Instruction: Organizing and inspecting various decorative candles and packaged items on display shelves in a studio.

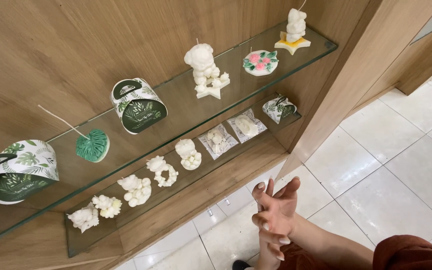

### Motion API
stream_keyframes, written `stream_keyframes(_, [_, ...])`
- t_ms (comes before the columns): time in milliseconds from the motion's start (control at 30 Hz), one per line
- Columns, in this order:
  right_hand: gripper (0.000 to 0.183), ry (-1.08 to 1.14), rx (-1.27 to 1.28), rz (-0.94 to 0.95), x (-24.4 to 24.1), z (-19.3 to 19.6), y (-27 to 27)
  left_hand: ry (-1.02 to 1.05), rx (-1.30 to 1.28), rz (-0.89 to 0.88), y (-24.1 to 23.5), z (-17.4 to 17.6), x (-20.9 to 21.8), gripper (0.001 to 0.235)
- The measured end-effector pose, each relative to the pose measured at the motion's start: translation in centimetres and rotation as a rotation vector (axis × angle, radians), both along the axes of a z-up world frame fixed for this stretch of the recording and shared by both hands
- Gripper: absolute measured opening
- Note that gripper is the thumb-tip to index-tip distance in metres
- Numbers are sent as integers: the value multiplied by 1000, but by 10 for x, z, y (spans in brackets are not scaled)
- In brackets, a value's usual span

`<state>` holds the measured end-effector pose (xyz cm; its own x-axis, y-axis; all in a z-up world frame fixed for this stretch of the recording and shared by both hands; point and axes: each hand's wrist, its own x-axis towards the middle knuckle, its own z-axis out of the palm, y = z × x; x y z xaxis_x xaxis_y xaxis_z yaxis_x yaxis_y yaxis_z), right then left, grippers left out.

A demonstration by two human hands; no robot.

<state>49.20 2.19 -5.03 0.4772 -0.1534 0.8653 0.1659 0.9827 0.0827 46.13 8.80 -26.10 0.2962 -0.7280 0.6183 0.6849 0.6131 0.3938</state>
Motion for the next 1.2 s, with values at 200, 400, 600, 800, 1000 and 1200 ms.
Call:
stream_keyframes(200, [83, 33, -29, -21, -7, 10, -9, -81, 426, -212, 31, -56, -15, 60])
stream_keyframes(400, [77, 75, -73, -177, -5, 48, -27, -161, 837, -427, 24, -85, -19, 63])
stream_keyframes(600, [59, 389, -733, -1139, -43, 131, -91, -208, 1195, -588, -11, 24, 48, 65])
stream_keyframes(800, [54, 1008, -1099, -2392, 9, 243, -155, -531, 1319, -243, 13, 132, 100, 64])
stream_keyframes(1000, [91, 1021, -1374, -2522, 45, 224, -204, -412, 1354, -331, 20, 86, 90, 64])
stream_keyframes(1200, [52, 1186, -1243, -2344, 53, 211, -209, -269, 1255, -353, 41, 97, 98, 59])
